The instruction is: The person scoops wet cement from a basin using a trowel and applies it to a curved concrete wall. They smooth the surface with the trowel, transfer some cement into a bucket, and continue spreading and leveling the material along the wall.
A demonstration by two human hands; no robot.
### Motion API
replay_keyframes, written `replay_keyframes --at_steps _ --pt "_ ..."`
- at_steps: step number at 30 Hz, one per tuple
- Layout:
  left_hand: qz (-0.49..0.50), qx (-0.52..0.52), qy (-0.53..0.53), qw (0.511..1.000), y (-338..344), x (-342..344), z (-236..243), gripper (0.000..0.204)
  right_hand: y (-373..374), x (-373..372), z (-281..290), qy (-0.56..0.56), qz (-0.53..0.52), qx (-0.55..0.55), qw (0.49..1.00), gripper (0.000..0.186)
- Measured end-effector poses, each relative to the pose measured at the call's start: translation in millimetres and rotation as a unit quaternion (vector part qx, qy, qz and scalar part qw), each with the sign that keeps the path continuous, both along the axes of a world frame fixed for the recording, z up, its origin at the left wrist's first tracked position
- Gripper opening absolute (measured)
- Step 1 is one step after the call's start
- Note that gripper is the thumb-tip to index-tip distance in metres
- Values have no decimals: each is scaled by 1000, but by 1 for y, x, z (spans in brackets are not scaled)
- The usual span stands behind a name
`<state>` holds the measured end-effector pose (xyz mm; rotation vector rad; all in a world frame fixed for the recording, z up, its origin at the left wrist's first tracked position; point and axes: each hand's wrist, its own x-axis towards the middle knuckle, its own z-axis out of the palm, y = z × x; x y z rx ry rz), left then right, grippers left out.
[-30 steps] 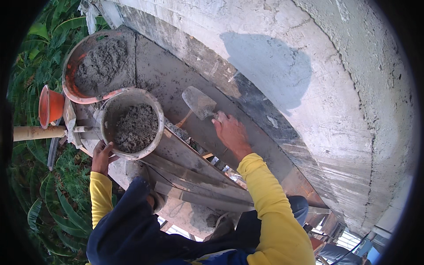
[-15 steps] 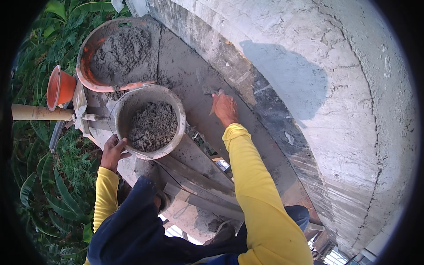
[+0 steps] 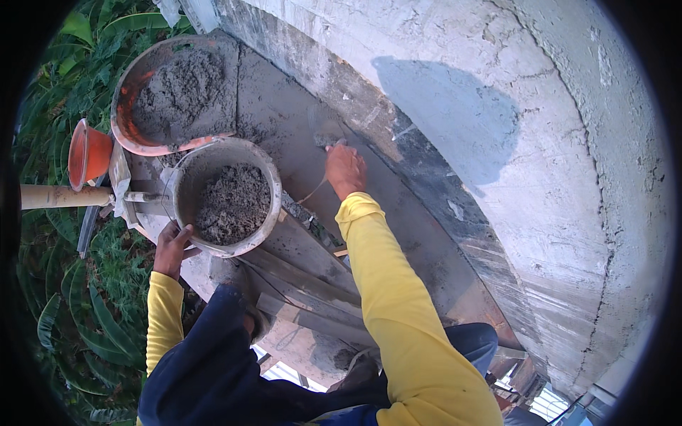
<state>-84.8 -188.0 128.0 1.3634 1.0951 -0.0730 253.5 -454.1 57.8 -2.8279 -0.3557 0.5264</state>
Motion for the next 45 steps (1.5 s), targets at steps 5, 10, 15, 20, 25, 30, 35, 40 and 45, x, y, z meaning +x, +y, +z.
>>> replay_keyframes --at_steps 5,10,15,20,25,30,35,40,45 --pt "14 -21 -20 999 6 0 -4 31 -78 -15 -19 -11 0 -11 1000 49" --pt "47 -72 -52 995 3 1 -6 32 -204 -66 -24 -57 -32 -77 995 50" --pt "52 -79 -68 993 -1 -3 -3 40 -180 -116 54 -118 -57 7 991 41" --pt "64 -75 -91 991 -6 0 -10 46 -108 -152 107 -97 90 159 978 40" --pt "65 -79 -74 992 -1 4 -23 50 -199 -200 -2 44 -312 222 923 51" --pt "88 -96 -76 989 16 -3 -28 50 -374 -233 -56 -70 -710 356 604 22" --pt "74 -103 -83 988 3 14 -24 52 -537 -221 -53 -29 -741 305 598 25" --pt "78 -114 -109 984 -8 25 1 49 -431 -191 -74 -7 -654 239 718 34" --pt "91 -85 -94 988 -20 54 21 41 -229 -197 -23 154 -437 354 813 57"
